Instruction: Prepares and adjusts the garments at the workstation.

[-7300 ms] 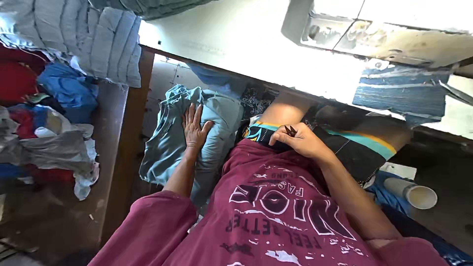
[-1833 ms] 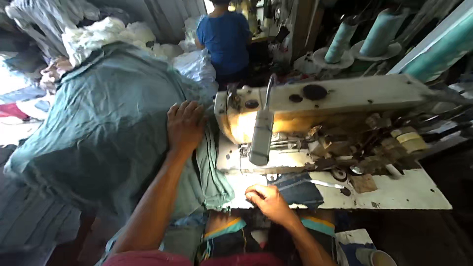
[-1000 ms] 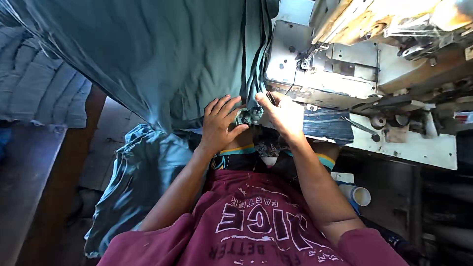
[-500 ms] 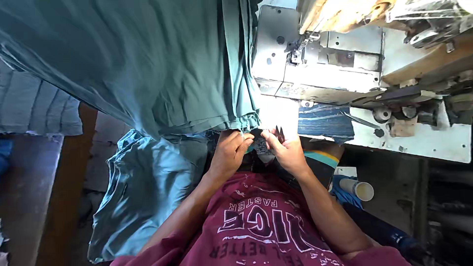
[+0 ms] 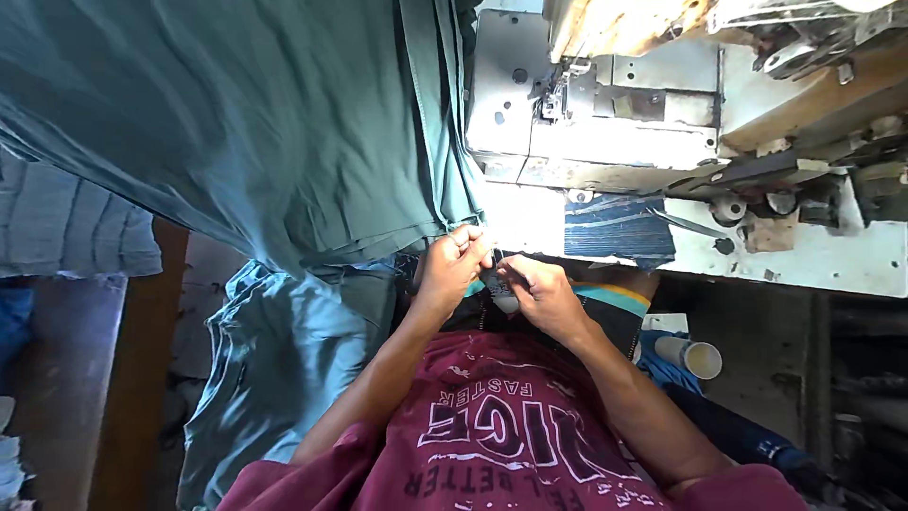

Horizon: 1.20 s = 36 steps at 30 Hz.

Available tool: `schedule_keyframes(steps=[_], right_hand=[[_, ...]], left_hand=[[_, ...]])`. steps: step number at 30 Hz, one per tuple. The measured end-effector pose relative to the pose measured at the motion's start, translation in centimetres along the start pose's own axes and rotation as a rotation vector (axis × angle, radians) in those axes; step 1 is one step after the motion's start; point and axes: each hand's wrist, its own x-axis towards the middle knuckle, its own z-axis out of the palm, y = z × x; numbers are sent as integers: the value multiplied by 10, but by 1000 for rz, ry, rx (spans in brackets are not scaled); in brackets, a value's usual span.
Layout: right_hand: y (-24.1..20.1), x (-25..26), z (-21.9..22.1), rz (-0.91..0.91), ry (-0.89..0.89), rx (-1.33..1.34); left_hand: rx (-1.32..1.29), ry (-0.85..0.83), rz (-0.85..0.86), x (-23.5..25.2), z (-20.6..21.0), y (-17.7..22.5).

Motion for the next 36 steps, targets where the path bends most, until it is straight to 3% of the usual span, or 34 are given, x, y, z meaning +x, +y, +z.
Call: schedule_keyframes(steps=[5,8,12,21,28,34,36], right_hand=[[2,0,-1,-48,-61,-12],[-7,5,-24,24,-41,126],[-17,24,-54,106,-99,238],[-27,81,-47,160,-267,58],[-16,86,-53,149,-268,114],[-33,94,-44,183,-320,-129],[-29,93,-45,171,-295,-93]], left_hand=[[-54,13,41,-1,9,-1],[119,10,161,-5,3,-6],[269,-18,170,-13,-1,-18],[382,8,198,-17,4,-13],[439,4,232,-21,-9,-14],[465,4,265,-18,-2,-16],[477,-19,296,-20,-2,-16]])
